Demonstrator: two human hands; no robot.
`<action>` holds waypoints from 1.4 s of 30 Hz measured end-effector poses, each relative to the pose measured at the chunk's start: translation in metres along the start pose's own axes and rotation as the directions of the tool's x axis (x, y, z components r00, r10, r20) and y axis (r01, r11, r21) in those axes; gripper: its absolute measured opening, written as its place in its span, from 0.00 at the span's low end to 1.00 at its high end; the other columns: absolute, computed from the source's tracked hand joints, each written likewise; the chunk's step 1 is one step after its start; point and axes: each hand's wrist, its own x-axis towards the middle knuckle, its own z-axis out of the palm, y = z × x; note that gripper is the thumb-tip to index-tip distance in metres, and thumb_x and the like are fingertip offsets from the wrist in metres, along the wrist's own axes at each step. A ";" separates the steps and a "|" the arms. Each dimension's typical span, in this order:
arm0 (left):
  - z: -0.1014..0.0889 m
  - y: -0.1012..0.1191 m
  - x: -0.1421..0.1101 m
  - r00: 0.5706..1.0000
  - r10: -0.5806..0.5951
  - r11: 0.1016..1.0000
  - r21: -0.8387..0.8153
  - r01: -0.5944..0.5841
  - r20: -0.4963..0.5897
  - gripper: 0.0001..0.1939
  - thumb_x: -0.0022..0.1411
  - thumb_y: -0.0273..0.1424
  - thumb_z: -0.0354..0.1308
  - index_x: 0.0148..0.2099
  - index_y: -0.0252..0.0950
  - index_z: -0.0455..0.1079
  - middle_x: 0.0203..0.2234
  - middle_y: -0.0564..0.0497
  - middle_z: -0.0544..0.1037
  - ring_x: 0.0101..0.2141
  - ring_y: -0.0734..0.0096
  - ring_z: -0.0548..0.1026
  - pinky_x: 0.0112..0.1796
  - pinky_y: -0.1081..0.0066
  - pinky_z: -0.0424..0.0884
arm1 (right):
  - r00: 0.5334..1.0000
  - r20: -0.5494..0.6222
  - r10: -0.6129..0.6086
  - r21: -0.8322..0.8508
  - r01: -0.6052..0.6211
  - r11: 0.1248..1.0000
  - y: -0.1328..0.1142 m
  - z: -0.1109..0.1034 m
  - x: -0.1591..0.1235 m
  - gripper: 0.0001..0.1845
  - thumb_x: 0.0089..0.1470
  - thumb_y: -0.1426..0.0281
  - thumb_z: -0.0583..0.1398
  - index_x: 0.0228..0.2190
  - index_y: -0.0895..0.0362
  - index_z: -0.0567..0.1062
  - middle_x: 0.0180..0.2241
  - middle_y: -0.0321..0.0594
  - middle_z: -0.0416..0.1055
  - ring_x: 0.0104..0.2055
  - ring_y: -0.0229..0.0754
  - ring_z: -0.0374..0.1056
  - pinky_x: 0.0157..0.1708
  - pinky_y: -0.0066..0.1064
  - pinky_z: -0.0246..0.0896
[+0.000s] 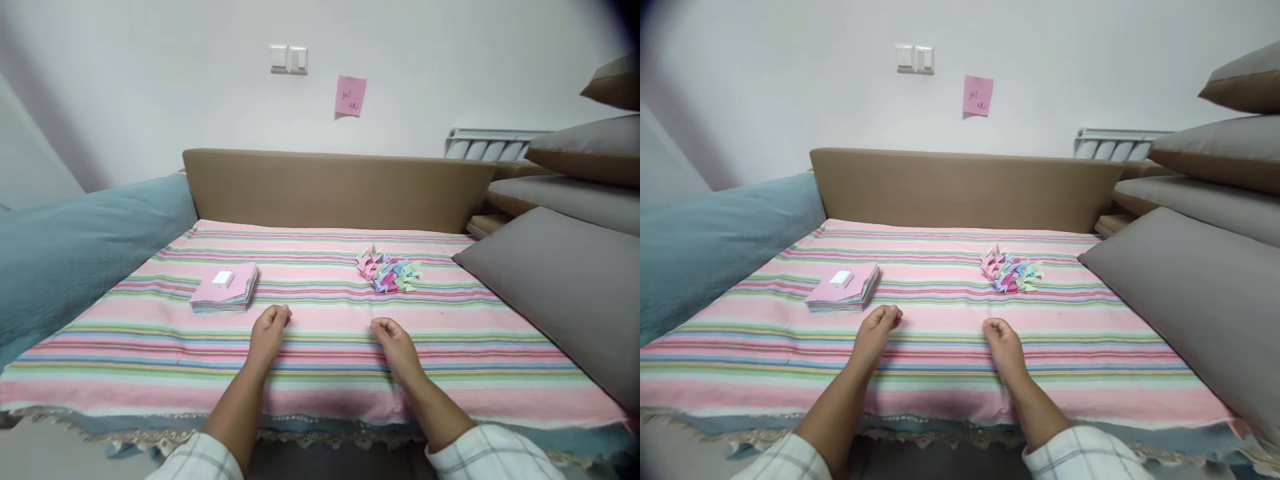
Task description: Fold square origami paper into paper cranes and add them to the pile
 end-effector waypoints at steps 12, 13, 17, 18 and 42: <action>-0.125 0.029 0.071 0.976 0.047 0.458 0.873 0.169 -0.214 0.16 0.56 0.39 0.52 0.41 0.38 0.74 0.35 0.47 0.78 0.34 0.61 0.74 0.31 0.70 0.65 | 0.967 0.170 -0.189 -0.431 0.246 0.868 0.030 0.010 -0.017 0.16 0.51 0.58 0.53 0.32 0.55 0.73 0.30 0.40 0.72 0.33 0.44 0.67 0.30 0.31 0.59; -0.128 0.027 0.077 0.985 0.034 0.426 0.894 0.139 -0.169 0.15 0.54 0.39 0.54 0.41 0.40 0.75 0.37 0.48 0.78 0.36 0.61 0.74 0.33 0.71 0.65 | 0.968 0.172 -0.185 -0.443 0.244 0.863 0.030 0.011 -0.017 0.16 0.51 0.58 0.52 0.32 0.54 0.74 0.30 0.40 0.72 0.33 0.44 0.67 0.29 0.30 0.59; -0.130 0.022 0.098 1.000 -0.022 0.314 0.950 0.000 0.008 0.15 0.46 0.39 0.62 0.38 0.41 0.77 0.42 0.49 0.77 0.40 0.60 0.74 0.38 0.72 0.65 | 0.964 0.181 -0.193 -0.455 0.256 0.853 0.029 0.012 -0.017 0.16 0.52 0.58 0.52 0.32 0.54 0.74 0.31 0.40 0.72 0.33 0.44 0.67 0.29 0.30 0.59; -0.130 0.022 0.102 0.999 -0.037 0.291 0.957 -0.021 0.034 0.16 0.45 0.40 0.63 0.39 0.41 0.77 0.41 0.48 0.77 0.41 0.60 0.74 0.38 0.72 0.65 | 0.962 0.185 -0.199 -0.454 0.263 0.851 0.030 0.012 -0.017 0.16 0.52 0.58 0.52 0.31 0.54 0.74 0.31 0.40 0.72 0.33 0.44 0.67 0.29 0.30 0.59; -0.136 0.020 0.113 0.998 -0.046 0.313 0.950 -0.018 0.034 0.12 0.54 0.38 0.52 0.30 0.39 0.73 0.24 0.50 0.77 0.29 0.66 0.73 0.27 0.73 0.59 | 0.945 0.213 -0.247 -0.479 0.321 0.817 0.025 0.012 -0.019 0.13 0.53 0.62 0.51 0.29 0.54 0.72 0.30 0.38 0.70 0.32 0.43 0.64 0.31 0.31 0.57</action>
